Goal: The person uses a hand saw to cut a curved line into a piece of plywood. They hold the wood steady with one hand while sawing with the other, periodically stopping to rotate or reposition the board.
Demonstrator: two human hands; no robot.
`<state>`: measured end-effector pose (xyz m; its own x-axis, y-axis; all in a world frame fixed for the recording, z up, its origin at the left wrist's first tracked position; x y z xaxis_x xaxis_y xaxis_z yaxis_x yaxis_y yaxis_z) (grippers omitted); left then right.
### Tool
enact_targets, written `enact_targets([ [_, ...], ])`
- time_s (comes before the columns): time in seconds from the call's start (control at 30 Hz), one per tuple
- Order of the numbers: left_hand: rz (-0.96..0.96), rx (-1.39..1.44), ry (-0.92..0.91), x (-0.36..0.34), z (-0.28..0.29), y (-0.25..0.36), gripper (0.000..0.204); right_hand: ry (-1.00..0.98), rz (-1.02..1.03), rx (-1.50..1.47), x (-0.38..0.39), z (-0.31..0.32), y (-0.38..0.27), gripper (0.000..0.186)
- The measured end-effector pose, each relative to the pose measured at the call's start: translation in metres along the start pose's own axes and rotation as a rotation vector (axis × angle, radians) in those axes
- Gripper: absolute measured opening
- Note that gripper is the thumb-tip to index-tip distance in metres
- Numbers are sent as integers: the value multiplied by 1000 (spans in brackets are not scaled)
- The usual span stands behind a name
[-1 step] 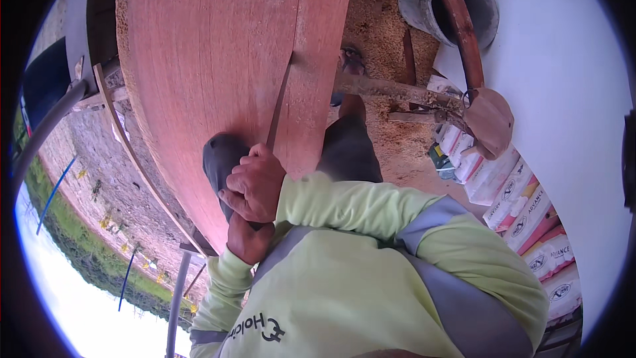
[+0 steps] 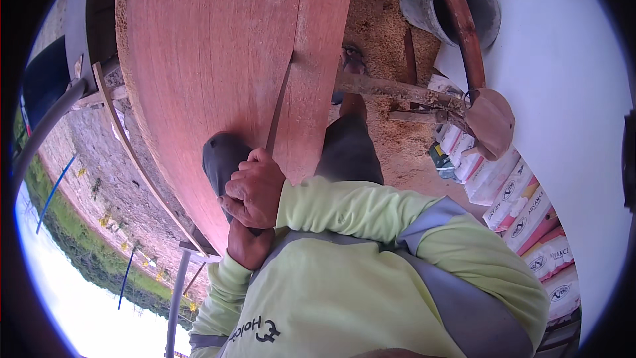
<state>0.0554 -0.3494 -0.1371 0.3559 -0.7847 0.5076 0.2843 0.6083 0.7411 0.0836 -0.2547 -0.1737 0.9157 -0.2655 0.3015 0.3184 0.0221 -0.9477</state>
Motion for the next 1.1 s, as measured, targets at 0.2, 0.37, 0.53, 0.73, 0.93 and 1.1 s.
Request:
enact_targets([
  [0.2,201,303,121,-175,-41,-80,23,192,-132,-38,-140,81,134,33],
  [0.37,365,347,64,-126,-25,-52,39,211,-85,34,-110,59,109,32],
  [0.53,280,320,-69,24,8,7,64,110,22,55,-11,7,5,31],
  [0.73,174,195,19,-140,-37,-75,50,234,-39,-22,-120,70,127,34],
  [0.93,189,249,112,-117,-25,-67,47,191,-80,10,-103,48,101,36],
  [1.1,162,181,-35,5,8,16,63,51,4,72,-10,7,4,30],
])
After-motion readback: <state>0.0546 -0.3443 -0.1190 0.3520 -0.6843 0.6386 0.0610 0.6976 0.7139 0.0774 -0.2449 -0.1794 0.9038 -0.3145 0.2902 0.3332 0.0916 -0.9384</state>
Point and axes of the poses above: each hand's wrist, its own x-axis away from the middle knuckle, its own z-axis out of the back of the hand, y = z × x, the point moved 4 cm from there along -x, towards the middle knuckle, and after that the axes turned 11 degrees about -z, right-handed, at the moved point
